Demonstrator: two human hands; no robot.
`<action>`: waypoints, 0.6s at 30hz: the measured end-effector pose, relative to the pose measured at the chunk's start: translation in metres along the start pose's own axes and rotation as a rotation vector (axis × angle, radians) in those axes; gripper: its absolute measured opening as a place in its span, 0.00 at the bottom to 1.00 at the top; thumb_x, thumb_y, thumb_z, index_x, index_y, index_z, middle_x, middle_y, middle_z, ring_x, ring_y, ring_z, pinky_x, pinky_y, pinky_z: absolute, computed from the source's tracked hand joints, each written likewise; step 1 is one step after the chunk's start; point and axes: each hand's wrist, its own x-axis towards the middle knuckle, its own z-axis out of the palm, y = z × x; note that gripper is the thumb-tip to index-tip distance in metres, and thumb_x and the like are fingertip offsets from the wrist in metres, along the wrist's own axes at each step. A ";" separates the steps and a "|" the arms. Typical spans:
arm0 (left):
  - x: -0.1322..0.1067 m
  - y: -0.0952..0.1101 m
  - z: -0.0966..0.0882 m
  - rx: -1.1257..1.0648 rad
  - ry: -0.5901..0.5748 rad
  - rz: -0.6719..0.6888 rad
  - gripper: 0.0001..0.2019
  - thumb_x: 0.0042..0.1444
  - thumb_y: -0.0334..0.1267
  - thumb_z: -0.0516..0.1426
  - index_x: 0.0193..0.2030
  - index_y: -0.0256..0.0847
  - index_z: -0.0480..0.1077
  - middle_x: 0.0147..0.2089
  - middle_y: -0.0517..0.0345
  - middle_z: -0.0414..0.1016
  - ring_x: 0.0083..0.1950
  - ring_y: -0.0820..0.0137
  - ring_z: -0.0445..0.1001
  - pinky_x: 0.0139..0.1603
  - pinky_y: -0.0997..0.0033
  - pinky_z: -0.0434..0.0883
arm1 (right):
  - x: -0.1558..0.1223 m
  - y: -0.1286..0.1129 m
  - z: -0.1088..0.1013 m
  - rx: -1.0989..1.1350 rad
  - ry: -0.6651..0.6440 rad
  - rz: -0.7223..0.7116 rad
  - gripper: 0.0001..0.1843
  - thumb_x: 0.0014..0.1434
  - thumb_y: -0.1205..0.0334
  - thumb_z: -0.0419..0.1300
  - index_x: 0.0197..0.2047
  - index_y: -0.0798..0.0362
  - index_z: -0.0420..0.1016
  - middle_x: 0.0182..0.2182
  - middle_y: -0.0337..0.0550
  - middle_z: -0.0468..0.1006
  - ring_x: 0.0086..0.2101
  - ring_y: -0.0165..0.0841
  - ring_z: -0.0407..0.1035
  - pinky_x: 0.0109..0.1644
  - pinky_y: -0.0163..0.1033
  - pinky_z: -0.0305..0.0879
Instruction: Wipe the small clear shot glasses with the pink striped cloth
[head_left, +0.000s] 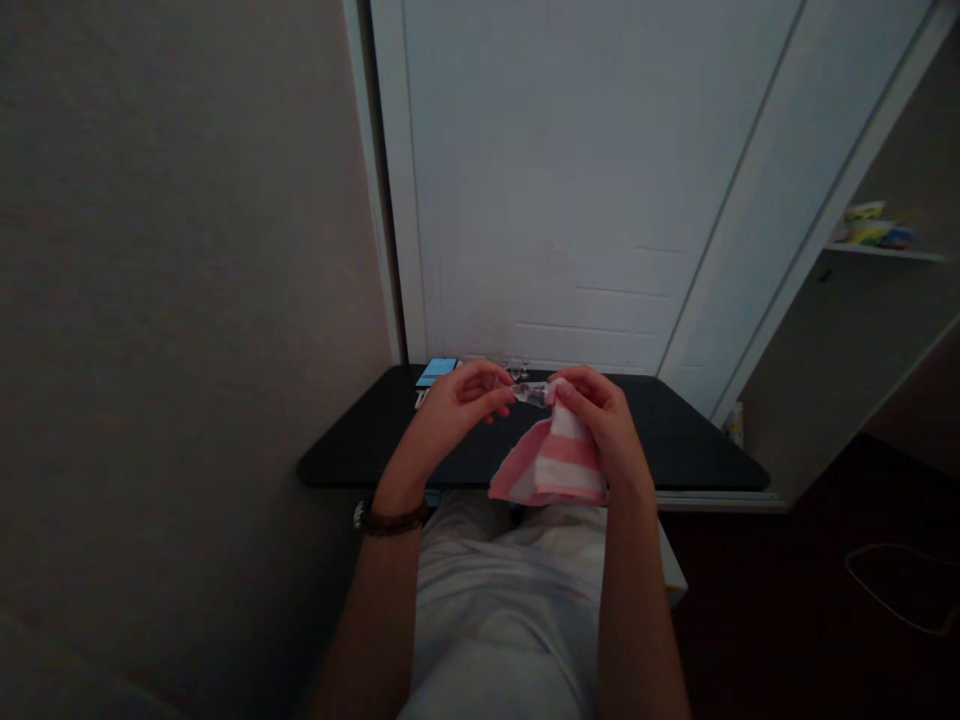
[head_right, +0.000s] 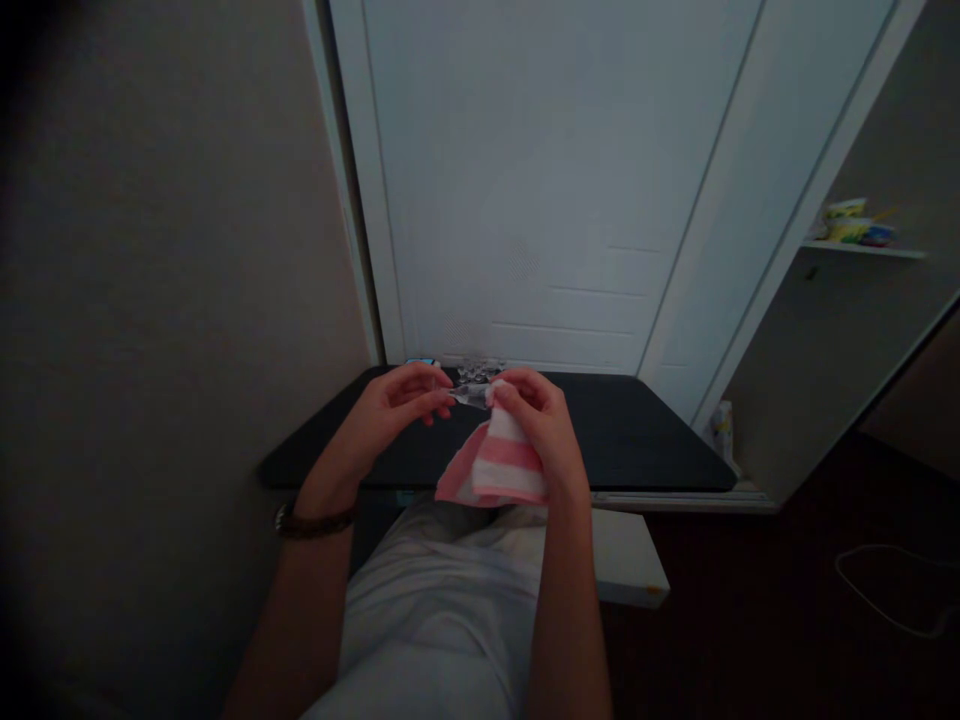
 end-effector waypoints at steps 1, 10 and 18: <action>0.000 0.000 0.000 -0.001 0.009 0.000 0.11 0.52 0.43 0.58 0.38 0.39 0.69 0.33 0.57 0.73 0.33 0.70 0.73 0.29 0.76 0.66 | 0.000 0.000 0.000 0.001 -0.005 -0.003 0.08 0.54 0.56 0.59 0.36 0.50 0.73 0.28 0.37 0.74 0.28 0.30 0.67 0.30 0.33 0.61; 0.001 -0.001 0.001 -0.034 0.093 -0.002 0.12 0.50 0.44 0.59 0.38 0.39 0.69 0.31 0.58 0.74 0.32 0.71 0.73 0.28 0.76 0.67 | 0.000 -0.002 0.001 0.005 -0.030 -0.001 0.07 0.54 0.57 0.59 0.36 0.50 0.72 0.29 0.38 0.74 0.29 0.30 0.67 0.32 0.32 0.61; 0.002 0.000 0.001 -0.036 0.125 0.007 0.13 0.49 0.44 0.60 0.38 0.39 0.69 0.30 0.59 0.73 0.31 0.71 0.73 0.28 0.76 0.67 | 0.001 0.001 0.002 0.091 -0.049 0.034 0.10 0.53 0.56 0.60 0.37 0.49 0.68 0.29 0.36 0.75 0.29 0.29 0.68 0.31 0.31 0.61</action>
